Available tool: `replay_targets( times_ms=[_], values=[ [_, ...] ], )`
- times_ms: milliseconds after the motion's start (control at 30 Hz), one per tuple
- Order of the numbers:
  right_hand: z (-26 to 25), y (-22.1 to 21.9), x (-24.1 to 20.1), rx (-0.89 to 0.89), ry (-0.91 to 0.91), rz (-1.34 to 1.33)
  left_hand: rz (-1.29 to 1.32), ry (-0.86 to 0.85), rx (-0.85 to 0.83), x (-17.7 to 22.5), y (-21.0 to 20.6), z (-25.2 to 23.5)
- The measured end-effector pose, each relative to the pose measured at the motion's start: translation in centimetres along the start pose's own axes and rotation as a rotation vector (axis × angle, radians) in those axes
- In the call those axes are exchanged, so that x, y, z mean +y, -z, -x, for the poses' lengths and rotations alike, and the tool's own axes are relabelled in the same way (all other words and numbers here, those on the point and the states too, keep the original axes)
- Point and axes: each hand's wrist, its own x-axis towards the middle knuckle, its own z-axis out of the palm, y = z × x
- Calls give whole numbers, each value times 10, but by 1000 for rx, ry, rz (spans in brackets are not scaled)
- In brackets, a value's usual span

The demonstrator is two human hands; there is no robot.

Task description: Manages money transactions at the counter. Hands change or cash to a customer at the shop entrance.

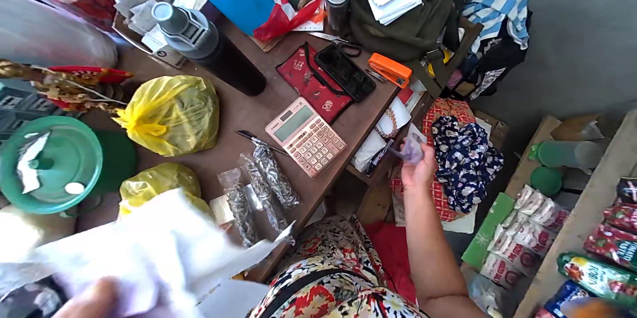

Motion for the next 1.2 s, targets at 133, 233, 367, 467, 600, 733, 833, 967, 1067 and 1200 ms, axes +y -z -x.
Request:
replay_targets(
  times_ms=[133,233,367,467,600,733,833,967,1067,1200],
  values=[
    [-4,9,-17,-99,204,218,-196,-106,-13,4,-99,-29],
    [6,7,-27,-173,296,347,-356,-271,-22,-7,-131,-51],
    [33,-7,-32,-335,285,322,-465,-359,-5,-22,-153,-77],
    [62,-18,-32,-491,376,323,-492,-409,-6,-35,-160,-89],
    [110,-39,-35,-655,696,560,-510,-387,-19,-39,-166,-87],
    [145,-64,-43,-781,725,850,-447,-491,-92,-39,-165,-79],
    [165,-78,-45,-788,708,826,-434,-638,-210,-39,-159,-76],
    [159,-73,-49,-660,838,589,-412,-673,-284,-38,-154,-79],
    [122,-60,-66,-555,830,479,-417,-648,-256,-40,-162,-96],
    [69,-65,-80,-552,556,299,-401,-577,-324,-44,-195,-139]
  ],
)
